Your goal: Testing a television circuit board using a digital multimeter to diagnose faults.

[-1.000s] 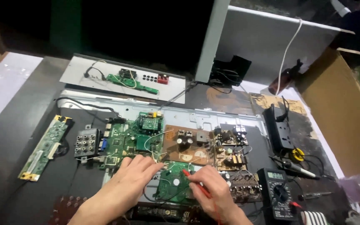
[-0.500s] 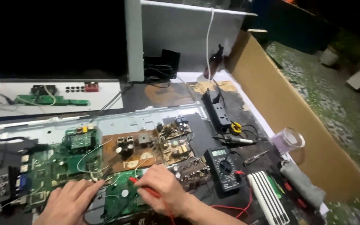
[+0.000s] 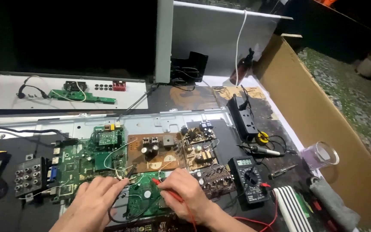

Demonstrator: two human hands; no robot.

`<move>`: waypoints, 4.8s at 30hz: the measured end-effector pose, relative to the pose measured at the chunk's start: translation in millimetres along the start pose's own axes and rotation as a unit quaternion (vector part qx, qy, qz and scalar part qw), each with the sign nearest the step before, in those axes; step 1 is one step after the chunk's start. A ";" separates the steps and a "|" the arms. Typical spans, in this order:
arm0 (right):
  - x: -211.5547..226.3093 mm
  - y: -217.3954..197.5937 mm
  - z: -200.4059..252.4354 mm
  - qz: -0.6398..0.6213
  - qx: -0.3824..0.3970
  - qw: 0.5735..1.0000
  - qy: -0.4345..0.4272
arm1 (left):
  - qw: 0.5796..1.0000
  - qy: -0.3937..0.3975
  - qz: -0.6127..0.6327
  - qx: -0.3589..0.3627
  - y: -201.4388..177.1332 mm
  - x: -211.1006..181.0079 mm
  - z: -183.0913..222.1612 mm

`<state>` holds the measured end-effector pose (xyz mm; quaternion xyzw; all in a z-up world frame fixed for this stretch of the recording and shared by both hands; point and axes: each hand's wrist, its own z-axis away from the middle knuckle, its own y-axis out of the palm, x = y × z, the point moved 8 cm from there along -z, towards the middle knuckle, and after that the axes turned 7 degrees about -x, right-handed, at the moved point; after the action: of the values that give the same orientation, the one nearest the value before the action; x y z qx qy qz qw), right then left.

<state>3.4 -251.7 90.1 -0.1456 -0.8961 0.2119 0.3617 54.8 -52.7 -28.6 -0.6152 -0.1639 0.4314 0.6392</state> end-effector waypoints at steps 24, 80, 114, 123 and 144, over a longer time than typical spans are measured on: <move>-1.3 2.1 2.7 0.017 -0.011 0.999 -0.026 | 0.991 0.051 0.005 -0.127 -14.0 -8.6 1.8; -3.7 5.5 13.5 0.004 -0.003 1.000 -0.013 | 0.982 0.074 0.015 -0.176 -38.2 -26.4 1.2; -11.2 3.4 10.6 -0.026 -0.022 0.999 0.041 | 0.872 0.072 0.218 -0.432 -71.7 -24.7 13.4; -15.8 1.4 12.0 -0.042 -0.048 0.997 0.046 | 0.873 0.030 0.232 -0.428 -73.4 -22.1 13.2; -21.6 3.1 13.7 -0.027 -0.037 0.997 0.069 | 0.859 0.080 0.234 -0.448 -85.2 -35.2 17.3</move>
<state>9.0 -261.7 67.0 -0.1492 -0.8797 0.1588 0.4226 51.6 -57.0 65.1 -0.8875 -0.1390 0.3981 0.1857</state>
